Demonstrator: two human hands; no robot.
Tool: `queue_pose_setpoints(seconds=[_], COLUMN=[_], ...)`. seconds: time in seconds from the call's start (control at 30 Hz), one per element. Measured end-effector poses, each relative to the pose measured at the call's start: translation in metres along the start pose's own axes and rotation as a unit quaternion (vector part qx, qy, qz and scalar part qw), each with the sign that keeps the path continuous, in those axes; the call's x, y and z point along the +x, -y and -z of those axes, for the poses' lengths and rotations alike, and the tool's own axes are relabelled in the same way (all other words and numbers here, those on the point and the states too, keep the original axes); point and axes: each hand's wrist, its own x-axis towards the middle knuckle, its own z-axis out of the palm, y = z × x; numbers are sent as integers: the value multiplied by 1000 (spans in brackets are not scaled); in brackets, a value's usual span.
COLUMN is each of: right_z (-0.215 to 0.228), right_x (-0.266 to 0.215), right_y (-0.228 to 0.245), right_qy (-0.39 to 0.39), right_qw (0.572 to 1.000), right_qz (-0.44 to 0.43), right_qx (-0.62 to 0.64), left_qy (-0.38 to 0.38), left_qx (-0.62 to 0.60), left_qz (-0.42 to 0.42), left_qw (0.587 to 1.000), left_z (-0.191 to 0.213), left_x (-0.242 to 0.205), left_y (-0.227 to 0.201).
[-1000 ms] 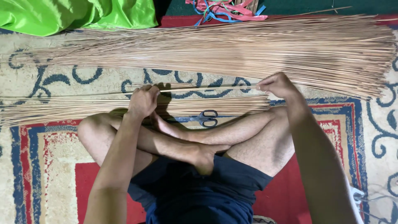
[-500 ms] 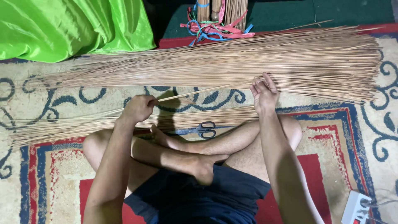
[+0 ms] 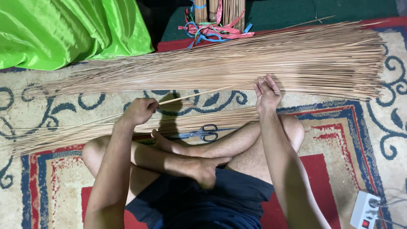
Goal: Sorting and trimming palm leaf ribs to assemble a broom
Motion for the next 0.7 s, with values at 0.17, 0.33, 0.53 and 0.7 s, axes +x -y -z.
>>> queue_pose_setpoints(seconds=[0.17, 0.33, 0.53, 0.7], right_z=[10, -18, -72, -49], right_x=[5, -33, -139, -124], right_y=[4, 14, 18, -30], right_qy=[-22, 76, 460, 561], right_qw=[991, 816, 447, 427], right_qz=[65, 464, 444, 351], right_qx=[-112, -337, -625, -616], left_qy=[-12, -28, -29, -62], left_qx=[2, 26, 136, 157], left_qz=[-29, -43, -71, -122], left_qw=[1000, 998, 988, 978], left_z=[-6, -27, -55, -71], left_x=[2, 5, 10, 10], left_y=[-15, -36, -88, -100])
